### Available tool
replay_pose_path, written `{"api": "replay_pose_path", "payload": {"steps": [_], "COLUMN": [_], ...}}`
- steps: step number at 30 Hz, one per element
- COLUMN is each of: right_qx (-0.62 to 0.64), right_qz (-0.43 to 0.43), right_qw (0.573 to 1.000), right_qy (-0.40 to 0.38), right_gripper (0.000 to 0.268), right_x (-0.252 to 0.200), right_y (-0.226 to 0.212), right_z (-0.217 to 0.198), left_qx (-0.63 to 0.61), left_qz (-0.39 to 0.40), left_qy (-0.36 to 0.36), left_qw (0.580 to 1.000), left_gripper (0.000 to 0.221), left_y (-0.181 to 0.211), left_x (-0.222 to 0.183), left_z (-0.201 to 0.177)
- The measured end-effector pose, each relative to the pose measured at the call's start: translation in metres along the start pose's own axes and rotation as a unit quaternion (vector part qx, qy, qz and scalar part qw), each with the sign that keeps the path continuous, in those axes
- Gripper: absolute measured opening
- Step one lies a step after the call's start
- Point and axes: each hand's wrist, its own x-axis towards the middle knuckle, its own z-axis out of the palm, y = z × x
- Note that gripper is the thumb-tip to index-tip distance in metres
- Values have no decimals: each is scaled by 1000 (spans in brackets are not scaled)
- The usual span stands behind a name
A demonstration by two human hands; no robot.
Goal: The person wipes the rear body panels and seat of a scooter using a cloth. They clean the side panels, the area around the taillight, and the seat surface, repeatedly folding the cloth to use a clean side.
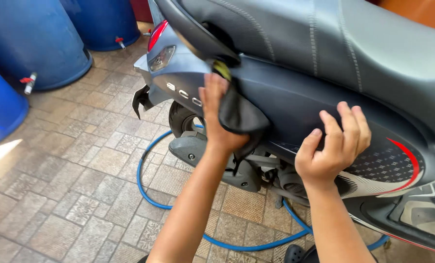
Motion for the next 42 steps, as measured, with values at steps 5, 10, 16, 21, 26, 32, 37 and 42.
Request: {"api": "replay_pose_path", "payload": {"steps": [5,10,16,21,26,32,37,42], "right_qx": [10,7,73,117,86,52,36,103], "right_qz": [61,96,135,165,131,209,164,127], "right_qw": [997,995,988,979,984,975,985,984], "right_qy": [35,32,12,-15,-88,-50,46,-74], "right_gripper": [26,25,14,22,22,13,14,34], "right_x": [4,7,3,15,21,4,34,3], "right_y": [31,53,71,66,57,103,22,6], "right_z": [-17,-36,-52,-61,-61,-75,-79,-44], "left_qx": [40,-1,111,90,20,24,57,15], "left_qz": [377,309,317,378,422,448,420,449], "left_qy": [-1,29,-1,-55,-117,-44,-68,-38], "left_qw": [925,951,942,920,899,892,903,892], "left_gripper": [83,94,76,66,100,77,76,68], "left_y": [17,9,79,127,104,100,107,97], "left_x": [-13,24,6,-13,11,14,11,15], "left_z": [37,12,22,29,8,13,8,10]}}
